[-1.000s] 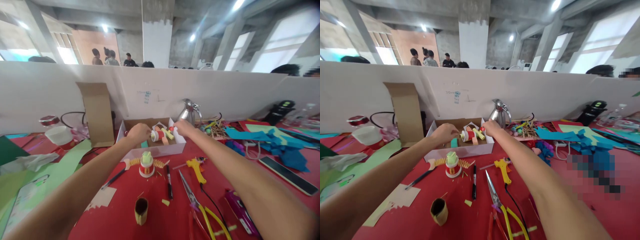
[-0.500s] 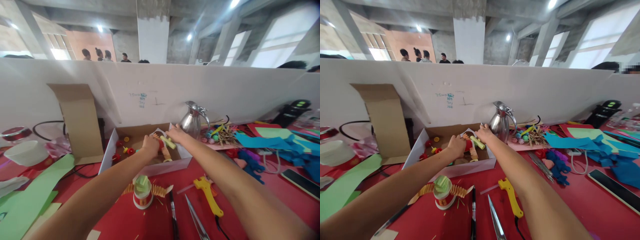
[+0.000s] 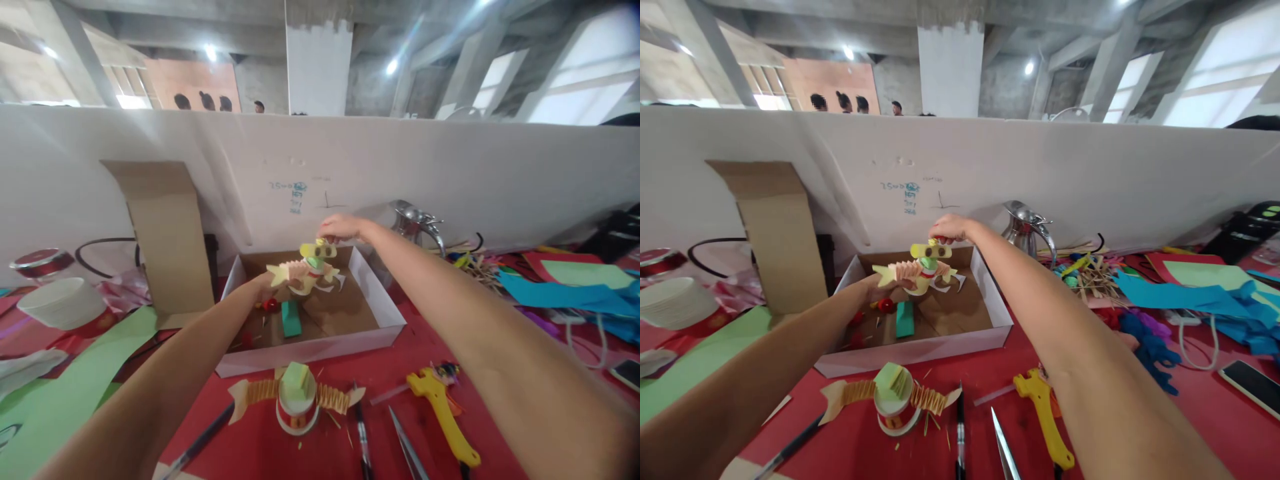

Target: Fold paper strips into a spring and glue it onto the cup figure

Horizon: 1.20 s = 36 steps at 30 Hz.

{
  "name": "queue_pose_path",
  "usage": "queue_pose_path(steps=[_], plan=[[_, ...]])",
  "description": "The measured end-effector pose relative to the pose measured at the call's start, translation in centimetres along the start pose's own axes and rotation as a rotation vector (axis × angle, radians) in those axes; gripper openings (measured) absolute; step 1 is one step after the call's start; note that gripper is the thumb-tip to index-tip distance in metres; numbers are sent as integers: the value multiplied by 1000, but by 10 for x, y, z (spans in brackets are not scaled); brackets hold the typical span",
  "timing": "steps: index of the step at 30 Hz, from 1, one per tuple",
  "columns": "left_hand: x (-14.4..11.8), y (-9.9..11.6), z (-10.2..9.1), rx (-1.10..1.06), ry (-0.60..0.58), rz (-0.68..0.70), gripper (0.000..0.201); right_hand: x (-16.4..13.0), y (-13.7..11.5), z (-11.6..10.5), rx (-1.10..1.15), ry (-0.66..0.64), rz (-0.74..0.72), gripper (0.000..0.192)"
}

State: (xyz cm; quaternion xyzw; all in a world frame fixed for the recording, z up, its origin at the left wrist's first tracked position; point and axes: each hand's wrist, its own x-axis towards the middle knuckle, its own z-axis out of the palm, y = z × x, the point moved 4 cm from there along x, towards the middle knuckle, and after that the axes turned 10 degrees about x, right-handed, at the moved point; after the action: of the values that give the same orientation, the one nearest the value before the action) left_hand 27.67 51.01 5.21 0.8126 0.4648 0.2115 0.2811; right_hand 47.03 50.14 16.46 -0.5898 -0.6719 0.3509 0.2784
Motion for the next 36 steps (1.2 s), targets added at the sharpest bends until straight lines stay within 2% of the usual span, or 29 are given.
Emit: queue_pose_path(steps=[3, 5, 8, 11, 15, 19, 23, 29, 32, 36], plan=[[2, -14, 2, -260, -113, -80, 32, 17, -17, 15, 77, 81, 54, 11], [4, -20, 3, -396, -121, -128, 33, 26, -23, 27, 71, 129, 49, 14], [9, -26, 6, -544, -60, -202, 38, 37, -25, 41, -27, 148, 47, 15], [10, -31, 12, -615, 44, -302, 39, 43, -23, 46, -109, 148, 50, 13], [2, -32, 21, -619, 145, -453, 36, 45, -21, 43, -53, 195, 31, 12], [-6, -23, 21, -573, 199, -542, 35, 43, -21, 43, -7, 218, 22, 14], [-4, -17, 19, -509, 215, -580, 42, 42, -23, 47, 17, 217, -12, 16], [7, -21, 14, -396, 316, -604, 54, 47, -25, 45, 56, 265, -65, 23], [7, -25, 13, -376, 299, -624, 60, 53, -18, 49, 79, 262, -66, 25], [4, -30, 15, -377, 296, -646, 56, 56, -7, 60, 165, 254, -53, 23]])
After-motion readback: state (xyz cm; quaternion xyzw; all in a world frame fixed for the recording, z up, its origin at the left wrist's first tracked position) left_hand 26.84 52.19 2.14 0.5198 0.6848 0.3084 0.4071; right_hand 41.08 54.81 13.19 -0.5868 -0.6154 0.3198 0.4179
